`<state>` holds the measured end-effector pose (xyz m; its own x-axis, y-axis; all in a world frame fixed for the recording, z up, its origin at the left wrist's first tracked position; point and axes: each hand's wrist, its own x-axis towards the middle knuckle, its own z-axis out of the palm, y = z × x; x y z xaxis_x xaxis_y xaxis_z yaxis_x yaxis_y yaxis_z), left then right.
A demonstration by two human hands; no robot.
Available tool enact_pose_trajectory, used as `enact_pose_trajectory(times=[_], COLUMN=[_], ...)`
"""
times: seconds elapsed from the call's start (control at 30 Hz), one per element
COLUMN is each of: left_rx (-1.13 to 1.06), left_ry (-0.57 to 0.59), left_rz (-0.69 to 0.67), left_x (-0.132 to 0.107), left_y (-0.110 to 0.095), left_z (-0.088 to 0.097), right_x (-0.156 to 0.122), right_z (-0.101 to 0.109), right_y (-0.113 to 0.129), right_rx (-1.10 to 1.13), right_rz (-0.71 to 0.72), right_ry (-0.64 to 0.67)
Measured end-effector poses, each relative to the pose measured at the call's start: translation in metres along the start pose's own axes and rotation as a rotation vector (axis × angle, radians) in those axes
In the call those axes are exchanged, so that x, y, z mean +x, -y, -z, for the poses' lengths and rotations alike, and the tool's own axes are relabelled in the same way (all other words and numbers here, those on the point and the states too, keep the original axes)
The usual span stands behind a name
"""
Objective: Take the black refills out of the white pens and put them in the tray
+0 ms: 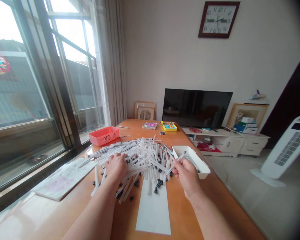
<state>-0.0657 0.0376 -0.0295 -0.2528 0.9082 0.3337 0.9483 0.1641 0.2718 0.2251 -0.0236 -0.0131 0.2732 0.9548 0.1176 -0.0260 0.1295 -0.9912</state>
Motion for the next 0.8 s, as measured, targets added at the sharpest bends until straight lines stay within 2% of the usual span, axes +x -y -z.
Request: enact_pose_trajectory(times=[0.17,0.43,0.8], left_rx=[-0.001,-0.056,-0.054], left_ry=[-0.021,0.028,0.051], left_rz=[0.005,-0.017,0.004], left_x=[0.003,0.0028,0.005], left_y=[0.0015,-0.0041,-0.0064], left_z=[-0.0082,-0.001,-0.0084], right_x=[-0.0002,0.0007,0.0011], right_z=[-0.0003,-0.001,-0.0017], right_y=[0.0002,0.0005,-0.0003], right_rx=[0.002,-0.004,-0.005], right_rz=[-0.001,0.017,0.019], right_ry=[0.0,0.007,0.009])
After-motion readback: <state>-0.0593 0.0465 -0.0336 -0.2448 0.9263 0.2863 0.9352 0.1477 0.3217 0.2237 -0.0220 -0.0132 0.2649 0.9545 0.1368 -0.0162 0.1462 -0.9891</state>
